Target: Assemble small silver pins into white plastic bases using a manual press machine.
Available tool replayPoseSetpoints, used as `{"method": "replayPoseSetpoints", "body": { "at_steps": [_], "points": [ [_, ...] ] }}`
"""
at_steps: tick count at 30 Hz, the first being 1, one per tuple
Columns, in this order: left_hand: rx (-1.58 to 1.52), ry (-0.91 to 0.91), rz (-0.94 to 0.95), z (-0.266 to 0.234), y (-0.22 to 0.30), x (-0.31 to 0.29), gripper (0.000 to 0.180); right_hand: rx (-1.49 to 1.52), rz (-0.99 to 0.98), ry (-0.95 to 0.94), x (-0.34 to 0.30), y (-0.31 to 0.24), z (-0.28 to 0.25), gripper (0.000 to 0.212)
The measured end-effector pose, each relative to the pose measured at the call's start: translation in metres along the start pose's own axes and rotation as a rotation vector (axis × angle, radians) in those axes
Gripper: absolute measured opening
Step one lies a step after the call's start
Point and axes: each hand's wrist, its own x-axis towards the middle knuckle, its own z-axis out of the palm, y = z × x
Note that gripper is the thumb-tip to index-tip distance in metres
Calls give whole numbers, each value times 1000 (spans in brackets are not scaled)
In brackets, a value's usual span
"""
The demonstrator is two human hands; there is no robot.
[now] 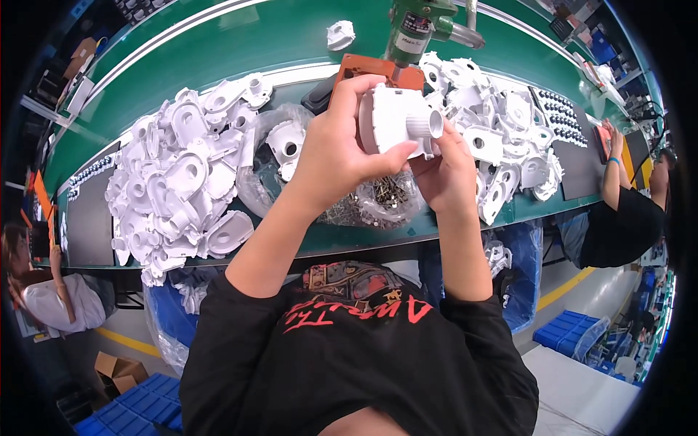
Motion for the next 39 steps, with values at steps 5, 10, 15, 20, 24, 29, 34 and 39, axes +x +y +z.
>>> {"method": "replayPoseSetpoints", "body": {
  "at_steps": [5,10,15,20,24,29,34,39],
  "points": [
    [-202,80,49,9,-5,1,49,-11,-48,-31,1,-3,-4,30],
    [-343,48,-59,-5,-16,11,36,-192,-30,32,5,-6,-1,23],
    [146,96,-231,-24,-18,19,39,-310,99,-27,15,-13,-9,20],
    [889,2,482,-25,-16,20,44,-250,192,130,27,-19,3,22],
    [996,-21,739,-25,-20,26,35,-124,277,164,29,-19,9,27],
    [915,-82,758,-42,-25,40,22,-258,324,-26,22,-26,-14,28],
    [1048,-164,719,-62,-81,64,15,-1256,-198,-287,-25,-28,-16,20],
    [1048,-173,864,-38,-121,86,6,-1465,-298,-444,-41,4,-12,26]
  ]
}}
